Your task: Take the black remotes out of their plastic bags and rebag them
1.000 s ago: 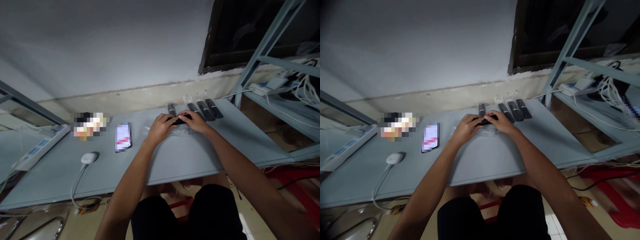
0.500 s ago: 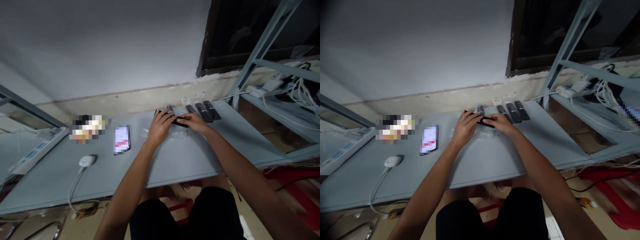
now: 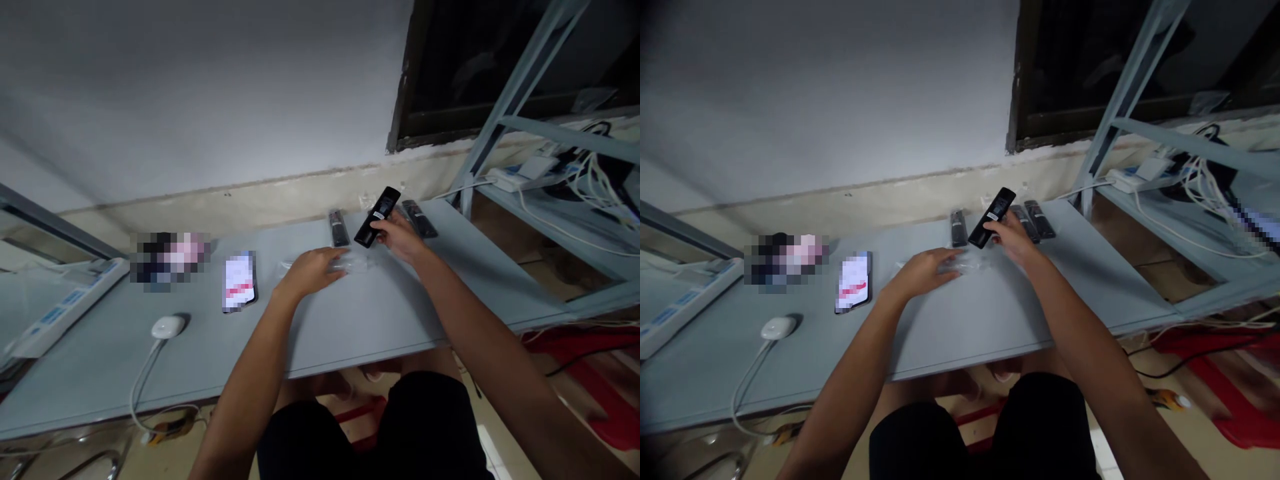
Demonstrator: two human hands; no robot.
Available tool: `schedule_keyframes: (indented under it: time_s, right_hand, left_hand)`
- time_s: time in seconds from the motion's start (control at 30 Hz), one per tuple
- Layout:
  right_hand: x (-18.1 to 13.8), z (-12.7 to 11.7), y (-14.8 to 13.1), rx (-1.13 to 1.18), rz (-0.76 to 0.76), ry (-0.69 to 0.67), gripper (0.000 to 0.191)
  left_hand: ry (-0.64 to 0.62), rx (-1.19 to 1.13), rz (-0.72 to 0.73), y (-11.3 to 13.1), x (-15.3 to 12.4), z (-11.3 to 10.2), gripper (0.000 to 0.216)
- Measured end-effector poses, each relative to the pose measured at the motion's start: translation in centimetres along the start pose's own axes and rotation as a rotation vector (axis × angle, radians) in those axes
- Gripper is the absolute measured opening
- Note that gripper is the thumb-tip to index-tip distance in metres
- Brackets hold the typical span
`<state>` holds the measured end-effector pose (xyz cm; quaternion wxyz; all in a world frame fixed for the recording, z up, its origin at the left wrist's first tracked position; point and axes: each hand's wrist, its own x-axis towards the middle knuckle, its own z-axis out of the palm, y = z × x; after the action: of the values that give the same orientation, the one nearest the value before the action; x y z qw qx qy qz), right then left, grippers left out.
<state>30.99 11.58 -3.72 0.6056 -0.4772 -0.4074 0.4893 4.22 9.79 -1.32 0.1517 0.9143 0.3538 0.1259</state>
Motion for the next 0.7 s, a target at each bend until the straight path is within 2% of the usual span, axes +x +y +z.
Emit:
schedule_keyframes:
  time_s: [0.07, 0.23, 0.3, 0.37, 0.53, 0.7]
  right_hand:
    - [0.0, -0.4, -0.1, -0.054, -0.017, -0.008, 0.056]
    - [0.3, -1.2, 0.4, -0.203, -0.06, -0.006, 0.126]
    - [0.3, -1.1, 0.8, -0.251, -0.102, -0.026, 0.139]
    - [0.0, -0.9, 1.1, -0.284, -0.15, -0.057, 0.142]
    - [-0.6, 0.4, 1.3, -0.284, -0.199, -0.054, 0.127]
    - [-1.2, 1.2, 1.2, -0.228, -0.166, -0.101, 0.144]
  left_hand:
    - [0.015, 0.014, -0.05, 0.0, 0.0, -0.3, 0.054]
    - [0.069, 0.03, -0.135, 0.0, -0.1, -0.7, 0.055]
    - [0.065, 0.011, -0.124, 0.0, -0.2, -0.6, 0.057]
    - [0.063, -0.012, -0.102, 0.2, -0.2, -0.6, 0.058]
    - [0.095, -0.037, -0.054, 0.7, -0.2, -0.4, 0.06]
    - [0.136, -0.075, -0.029, 0.9, -0.1, -0.2, 0.066]
